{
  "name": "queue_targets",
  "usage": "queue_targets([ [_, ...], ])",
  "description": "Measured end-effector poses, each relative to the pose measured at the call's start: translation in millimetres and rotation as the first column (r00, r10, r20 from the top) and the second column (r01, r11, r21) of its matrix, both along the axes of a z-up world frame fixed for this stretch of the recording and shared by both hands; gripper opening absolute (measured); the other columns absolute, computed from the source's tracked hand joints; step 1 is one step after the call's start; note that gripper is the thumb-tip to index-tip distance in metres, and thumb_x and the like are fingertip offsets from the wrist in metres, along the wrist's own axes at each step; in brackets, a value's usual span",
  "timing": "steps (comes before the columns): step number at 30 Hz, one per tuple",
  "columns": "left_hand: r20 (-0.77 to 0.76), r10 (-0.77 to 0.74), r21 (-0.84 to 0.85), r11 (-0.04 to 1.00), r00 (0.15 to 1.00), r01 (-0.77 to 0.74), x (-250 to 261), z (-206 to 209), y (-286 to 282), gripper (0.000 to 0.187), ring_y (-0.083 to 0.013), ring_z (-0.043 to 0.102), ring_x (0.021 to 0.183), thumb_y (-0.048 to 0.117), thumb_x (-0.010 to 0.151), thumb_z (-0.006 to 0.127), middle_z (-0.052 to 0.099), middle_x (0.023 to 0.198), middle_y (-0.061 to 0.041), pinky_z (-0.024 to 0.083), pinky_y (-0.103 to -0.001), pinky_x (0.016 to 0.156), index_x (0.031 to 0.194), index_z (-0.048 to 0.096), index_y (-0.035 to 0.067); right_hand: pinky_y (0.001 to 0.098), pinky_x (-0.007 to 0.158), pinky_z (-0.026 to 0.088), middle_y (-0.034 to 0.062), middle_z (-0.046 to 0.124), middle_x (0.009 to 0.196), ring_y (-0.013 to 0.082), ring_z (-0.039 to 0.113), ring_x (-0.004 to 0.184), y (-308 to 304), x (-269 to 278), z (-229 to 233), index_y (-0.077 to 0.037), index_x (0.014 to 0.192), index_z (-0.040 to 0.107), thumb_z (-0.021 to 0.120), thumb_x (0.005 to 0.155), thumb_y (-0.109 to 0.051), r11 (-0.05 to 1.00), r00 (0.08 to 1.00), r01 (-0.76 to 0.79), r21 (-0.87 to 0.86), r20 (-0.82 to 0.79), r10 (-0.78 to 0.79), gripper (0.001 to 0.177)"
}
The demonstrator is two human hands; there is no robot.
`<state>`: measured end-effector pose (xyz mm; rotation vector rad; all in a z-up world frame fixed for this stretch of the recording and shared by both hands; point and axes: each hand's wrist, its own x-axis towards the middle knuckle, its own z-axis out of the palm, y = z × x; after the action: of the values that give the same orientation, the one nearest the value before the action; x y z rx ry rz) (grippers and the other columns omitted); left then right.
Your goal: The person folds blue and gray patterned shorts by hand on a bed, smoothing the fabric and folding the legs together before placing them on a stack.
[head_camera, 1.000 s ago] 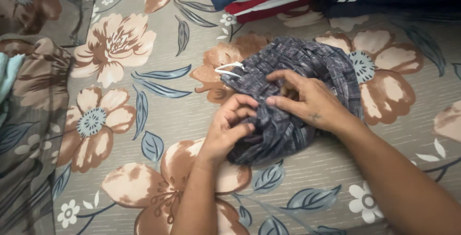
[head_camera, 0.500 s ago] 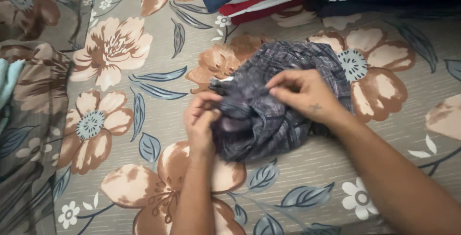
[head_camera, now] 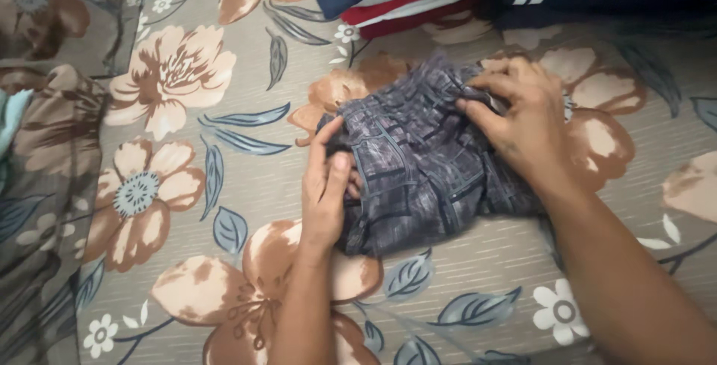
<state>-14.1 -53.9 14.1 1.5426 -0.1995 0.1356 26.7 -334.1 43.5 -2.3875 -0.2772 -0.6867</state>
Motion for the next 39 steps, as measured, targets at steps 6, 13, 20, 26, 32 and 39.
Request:
queue_targets([
  [6,0.136,-0.087,-0.125,0.987,0.987,0.104,10.9,-4.4,7.0,0.081,-0.0178,0.048,0.143,0.057,0.102,0.05,0.051,0.152,-0.008,0.038,-0.033,0.12,0.157,0.039,-0.001,0.0424,0.106,0.055,0.0141,0.072,0.135,0.0287,0.07,0.124,56.5,-60.7,7.4,-0.011,0.11,0.08,0.08,0.087,-0.024,0.386,0.384,-0.883,0.266,-0.061,0.921,0.026],
  [13,-0.085,-0.033,-0.046,0.999,0.996,0.029,12.6,-14.0,18.0,0.075,-0.0202,0.058,0.124,0.007,0.078,0.07,0.061,0.134,-0.011,0.044,-0.033,0.109,0.149,0.047,-0.003,0.0376,0.103,0.062,0.0099,0.081,0.118,0.0242,0.078,0.115,46.6,-58.4,17.6,-0.01,0.11,0.079,0.079,0.089,-0.021,0.418,0.443,-0.764,0.492,-0.071,0.894,0.024],
  [20,-0.109,-0.027,-0.184,0.983,0.994,0.007,9.9,-26.5,40.0,0.059,-0.0192,0.063,0.103,0.0,0.072,0.063,0.066,0.113,-0.012,0.048,-0.028,0.093,0.131,0.06,-0.004,0.0468,0.099,0.048,0.0234,0.067,0.13,0.038,0.062,0.118,-13.4,2.1,3.1,0.003,0.134,0.066,0.088,0.088,-0.029,0.998,0.993,0.018,-0.066,-0.119,-0.025,0.06],
  [26,-0.027,-0.177,-0.491,0.86,0.984,0.141,-12.5,0.9,47.0,0.058,-0.0175,0.065,0.104,0.024,0.078,0.07,0.069,0.114,-0.01,0.049,-0.027,0.097,0.128,0.059,-0.002,0.0405,0.098,0.049,0.0123,0.074,0.131,0.0265,0.066,0.109,6.7,-6.4,-8.0,-0.005,0.097,0.075,0.083,0.083,-0.02,0.948,0.943,-0.318,0.023,-0.091,0.319,0.022],
  [32,-0.217,-0.3,0.044,0.947,0.929,0.317,-6.9,14.2,45.1,0.125,-0.0091,0.055,0.074,0.043,0.062,0.095,0.062,0.083,-0.003,0.044,-0.021,0.065,0.166,0.036,0.009,0.0306,0.078,0.056,0.0096,0.075,0.106,0.0222,0.072,0.091,21.0,-25.6,0.1,-0.004,0.112,0.073,0.075,0.087,-0.003,0.887,0.906,-0.412,0.209,-0.011,0.423,0.026],
  [39,-0.293,-0.354,0.223,0.878,0.888,0.423,-14.3,26.5,30.0,0.086,-0.0062,0.053,0.072,0.024,0.071,0.092,0.058,0.081,0.004,0.043,-0.022,0.063,0.147,0.053,0.01,0.0366,0.07,0.056,0.0088,0.073,0.091,0.0254,0.071,0.081,46.0,-35.1,-5.3,-0.004,0.098,0.075,0.079,0.07,-0.003,0.697,0.674,-0.708,-0.112,0.185,0.715,0.027],
])
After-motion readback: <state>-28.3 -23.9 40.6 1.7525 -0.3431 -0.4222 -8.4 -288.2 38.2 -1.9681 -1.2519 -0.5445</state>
